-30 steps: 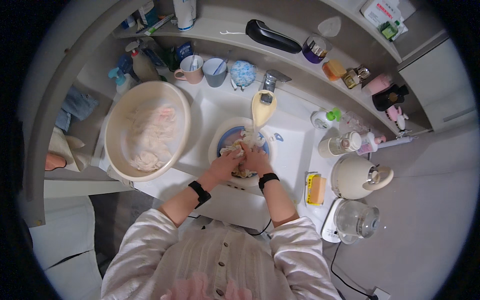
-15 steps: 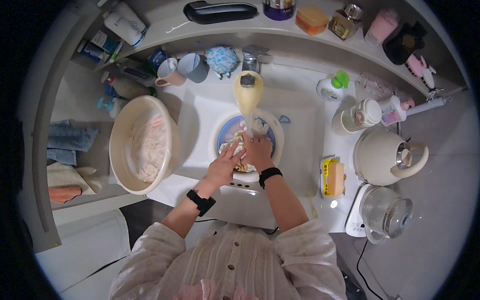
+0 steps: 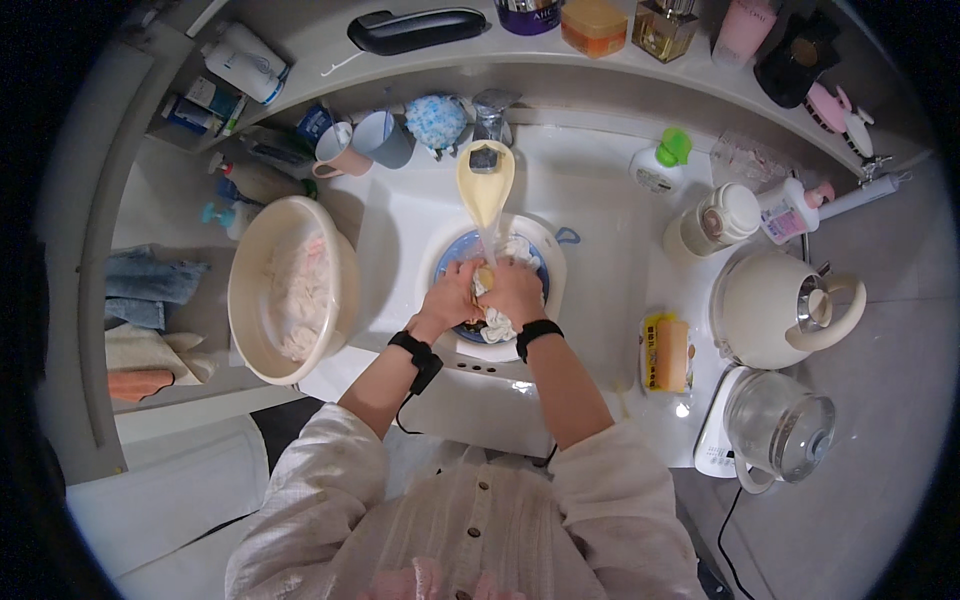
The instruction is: The person hand washes several small garments in a bathroom sink. They scrub and rinse each item under running water, then place the washed pieces into a separate basin. The person repeats this process for multiple items.
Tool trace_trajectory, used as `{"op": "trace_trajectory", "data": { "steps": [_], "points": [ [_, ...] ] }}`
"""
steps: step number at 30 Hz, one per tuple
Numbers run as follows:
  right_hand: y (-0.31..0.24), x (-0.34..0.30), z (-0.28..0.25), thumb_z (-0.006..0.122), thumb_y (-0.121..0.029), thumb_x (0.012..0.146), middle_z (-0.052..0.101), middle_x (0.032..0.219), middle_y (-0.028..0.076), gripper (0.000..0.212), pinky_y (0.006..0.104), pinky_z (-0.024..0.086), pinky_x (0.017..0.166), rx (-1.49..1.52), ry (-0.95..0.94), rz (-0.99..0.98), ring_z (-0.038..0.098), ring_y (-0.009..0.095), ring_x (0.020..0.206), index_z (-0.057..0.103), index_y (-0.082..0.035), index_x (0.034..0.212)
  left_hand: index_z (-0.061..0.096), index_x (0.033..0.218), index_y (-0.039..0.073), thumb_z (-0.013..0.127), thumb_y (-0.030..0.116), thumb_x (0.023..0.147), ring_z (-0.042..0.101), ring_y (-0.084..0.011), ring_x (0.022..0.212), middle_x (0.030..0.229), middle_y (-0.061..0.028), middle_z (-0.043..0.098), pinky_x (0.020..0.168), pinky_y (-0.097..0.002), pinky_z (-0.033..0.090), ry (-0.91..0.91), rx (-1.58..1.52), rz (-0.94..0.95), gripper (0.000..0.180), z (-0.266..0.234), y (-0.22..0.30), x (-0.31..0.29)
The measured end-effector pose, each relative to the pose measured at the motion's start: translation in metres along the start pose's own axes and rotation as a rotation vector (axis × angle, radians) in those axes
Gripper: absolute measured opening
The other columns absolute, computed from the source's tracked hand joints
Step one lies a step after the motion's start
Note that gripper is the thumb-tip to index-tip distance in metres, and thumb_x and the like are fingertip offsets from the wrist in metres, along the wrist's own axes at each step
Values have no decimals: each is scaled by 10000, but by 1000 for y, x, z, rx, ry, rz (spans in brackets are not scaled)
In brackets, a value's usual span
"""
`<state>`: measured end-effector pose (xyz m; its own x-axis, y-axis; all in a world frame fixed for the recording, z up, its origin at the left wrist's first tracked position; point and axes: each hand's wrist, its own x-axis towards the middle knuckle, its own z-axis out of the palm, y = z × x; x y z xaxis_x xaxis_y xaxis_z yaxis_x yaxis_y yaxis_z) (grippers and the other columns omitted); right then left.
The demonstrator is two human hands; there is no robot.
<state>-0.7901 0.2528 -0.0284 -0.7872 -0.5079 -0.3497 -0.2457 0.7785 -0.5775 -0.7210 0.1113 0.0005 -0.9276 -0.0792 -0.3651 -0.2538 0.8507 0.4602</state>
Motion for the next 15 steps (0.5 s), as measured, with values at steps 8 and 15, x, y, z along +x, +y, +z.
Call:
{"op": "trace_trajectory", "data": {
  "steps": [8, 15],
  "points": [
    [-5, -42, 0, 852, -310, 615, 571, 1218, 211, 647, 437, 544, 867, -55, 149, -79, 564, 381, 1171, 578, -5, 1115, 388, 1447, 130, 892, 234, 610, 436, -420, 1304, 1399, -231, 388, 1047, -451, 438, 20, -109, 162, 983, -7, -14, -35],
    [-18, -53, 6, 890, -502, 544, 282, 1541, 226, 1262, 616, 434, 932, -414, 79, -119, 317, 529, 1368, 190, -222, 1557, 106, 1578, 147, 920, 267, 523, 370, -485, 1376, 1568, -372, 44, 1084, -429, 430, -221, 149, 100, 1338, 2, -19, -4]
  ]
}}
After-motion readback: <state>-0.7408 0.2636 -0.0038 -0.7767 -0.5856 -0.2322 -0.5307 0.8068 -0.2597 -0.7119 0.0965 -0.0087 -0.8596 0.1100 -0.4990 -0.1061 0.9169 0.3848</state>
